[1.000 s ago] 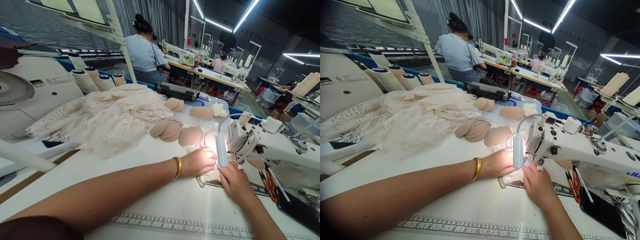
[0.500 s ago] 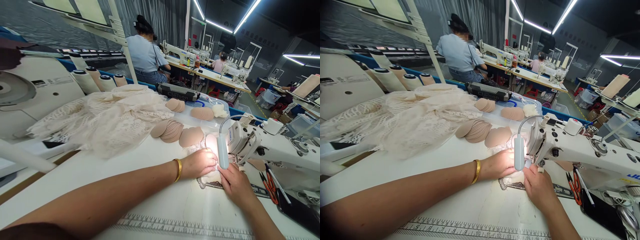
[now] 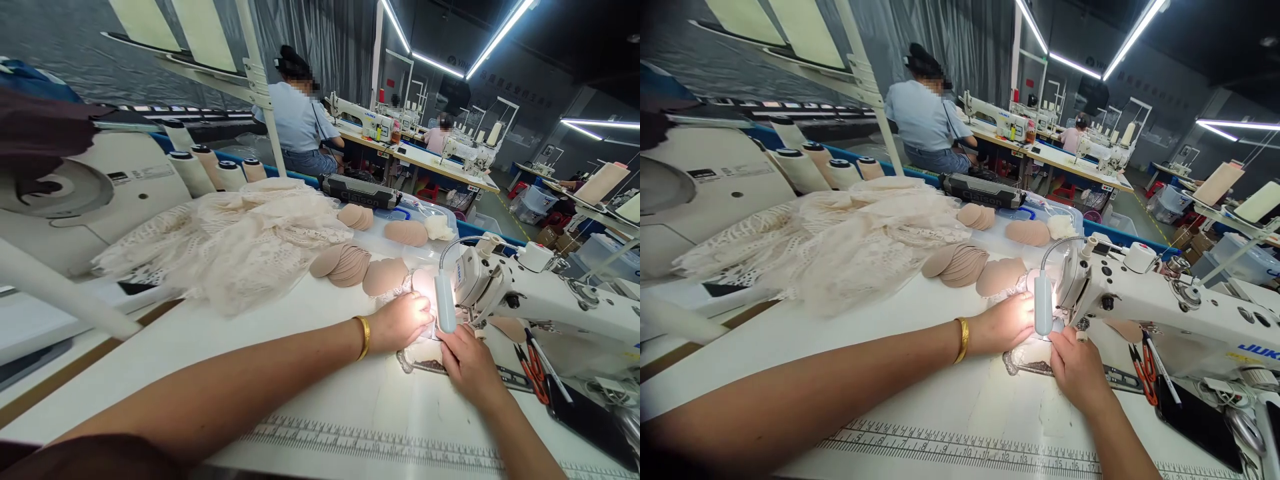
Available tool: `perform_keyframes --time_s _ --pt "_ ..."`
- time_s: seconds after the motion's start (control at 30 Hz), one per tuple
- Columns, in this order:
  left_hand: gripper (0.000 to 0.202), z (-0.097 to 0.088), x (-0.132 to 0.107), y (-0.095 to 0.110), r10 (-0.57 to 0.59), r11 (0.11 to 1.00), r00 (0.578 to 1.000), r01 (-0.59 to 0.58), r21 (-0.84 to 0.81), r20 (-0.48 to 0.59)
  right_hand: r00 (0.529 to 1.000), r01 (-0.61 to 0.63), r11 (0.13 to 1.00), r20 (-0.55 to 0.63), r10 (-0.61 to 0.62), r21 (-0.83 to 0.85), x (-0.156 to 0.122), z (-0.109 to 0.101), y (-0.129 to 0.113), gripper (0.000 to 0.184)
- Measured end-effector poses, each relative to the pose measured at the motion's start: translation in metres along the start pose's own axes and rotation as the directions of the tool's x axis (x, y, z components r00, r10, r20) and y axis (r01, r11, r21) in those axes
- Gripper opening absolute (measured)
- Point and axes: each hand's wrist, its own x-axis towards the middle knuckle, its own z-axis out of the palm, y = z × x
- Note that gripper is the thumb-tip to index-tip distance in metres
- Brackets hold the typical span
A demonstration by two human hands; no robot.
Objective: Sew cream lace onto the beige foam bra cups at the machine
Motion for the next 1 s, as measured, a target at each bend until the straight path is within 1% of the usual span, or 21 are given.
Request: perform_keyframes --time_s 0.1,0.17,0.2,0.27,0.33,0.4,0.43,0.47,0.53,0.57,0.6,0.63,0.67,0.7,0.73,0.77,0.8,0.83,0.9,0.93,1.0 --pt "0.021 -0.010 -0.008 0.003 -0.052 0.998 0.999 0.052 -0.033 -0.013 0.993 -0.121 0.974 0.026 0.118 0.194 0.001 -0.003 -0.008 0.025" --pt "0.023 -0.019 -0.022 0.009 -0.075 0.995 0.997 0.073 -0.062 -0.023 0.958 -0.288 0.860 0.129 0.258 0.421 0.003 -0.005 -0.021 0.024" --pt "0.022 -0.023 -0.032 0.014 -0.076 0.992 0.997 0.073 -0.098 -0.027 0.924 -0.381 0.745 0.201 0.325 0.548 0.004 -0.005 -0.029 0.024" --pt "0.023 -0.032 -0.054 0.025 -0.066 0.975 0.997 0.055 -0.215 -0.047 0.841 -0.514 0.434 0.334 0.426 0.740 0.009 -0.003 -0.049 0.036" --pt "0.033 -0.039 -0.077 0.032 -0.087 0.946 0.994 0.060 -0.318 -0.070 0.776 -0.530 0.163 0.399 0.489 0.832 0.013 0.000 -0.070 0.051" --pt "0.043 -0.048 -0.097 0.035 -0.199 0.928 0.978 0.166 -0.334 -0.068 0.740 -0.481 0.012 0.399 0.542 0.877 0.014 0.003 -0.088 0.058" --pt "0.045 -0.053 -0.106 0.036 -0.301 0.911 0.951 0.265 -0.316 -0.070 0.730 -0.447 -0.041 0.391 0.560 0.893 0.014 0.003 -0.096 0.060" --pt "0.046 -0.058 -0.114 0.037 -0.425 0.873 0.900 0.379 -0.306 -0.096 0.720 -0.413 -0.086 0.383 0.579 0.907 0.013 0.004 -0.103 0.062" --pt "0.042 -0.070 -0.127 0.047 -0.660 0.733 0.725 0.561 -0.384 -0.198 0.688 -0.354 -0.160 0.372 0.622 0.922 0.010 0.004 -0.114 0.065" --pt "0.036 -0.074 -0.132 0.056 -0.740 0.642 0.643 0.588 -0.492 -0.197 0.671 -0.329 -0.190 0.371 0.642 0.925 0.009 0.003 -0.119 0.067" --pt "0.031 -0.077 -0.137 0.068 -0.792 0.525 0.600 0.573 -0.629 -0.114 0.657 -0.304 -0.213 0.366 0.658 0.929 0.007 0.003 -0.124 0.068" --pt "0.032 -0.077 -0.140 0.082 -0.790 0.361 0.611 0.530 -0.767 0.050 0.648 -0.275 -0.228 0.355 0.674 0.934 0.005 0.003 -0.129 0.069" --pt "0.039 -0.076 -0.142 0.098 -0.681 0.124 0.673 0.495 -0.860 0.289 0.643 -0.245 -0.234 0.338 0.687 0.941 0.003 0.004 -0.134 0.068" --pt "0.049 -0.072 -0.143 0.112 -0.494 -0.140 0.719 0.489 -0.861 0.489 0.637 -0.219 -0.233 0.320 0.702 0.947 -0.001 0.005 -0.139 0.069" --pt "0.056 -0.067 -0.141 0.124 -0.379 -0.354 0.733 0.449 -0.820 0.565 0.628 -0.199 -0.230 0.304 0.717 0.953 -0.005 0.007 -0.144 0.069" --pt "0.058 -0.062 -0.138 0.133 -0.340 -0.518 0.734 0.376 -0.768 0.588 0.618 -0.186 -0.224 0.291 0.730 0.957 -0.011 0.010 -0.149 0.071" --pt "0.058 -0.056 -0.133 0.138 -0.385 -0.621 0.722 0.259 -0.740 0.576 0.610 -0.181 -0.218 0.283 0.740 0.959 -0.017 0.013 -0.154 0.073" --pt "0.055 -0.052 -0.128 0.139 -0.485 -0.653 0.693 0.119 -0.748 0.533 0.605 -0.184 -0.210 0.279 0.746 0.960 -0.024 0.016 -0.158 0.075" --pt "0.045 -0.047 -0.115 0.134 -0.659 -0.604 0.613 -0.085 -0.792 0.437 0.611 -0.206 -0.193 0.280 0.740 0.959 -0.037 0.020 -0.163 0.079" --pt "0.041 -0.046 -0.110 0.129 -0.715 -0.562 0.577 -0.139 -0.816 0.394 0.625 -0.218 -0.189 0.286 0.726 0.957 -0.042 0.021 -0.165 0.081" --pt "0.039 -0.048 -0.101 0.121 -0.760 -0.522 0.538 -0.168 -0.836 0.365 0.655 -0.250 -0.192 0.312 0.688 0.949 -0.045 0.018 -0.165 0.086"
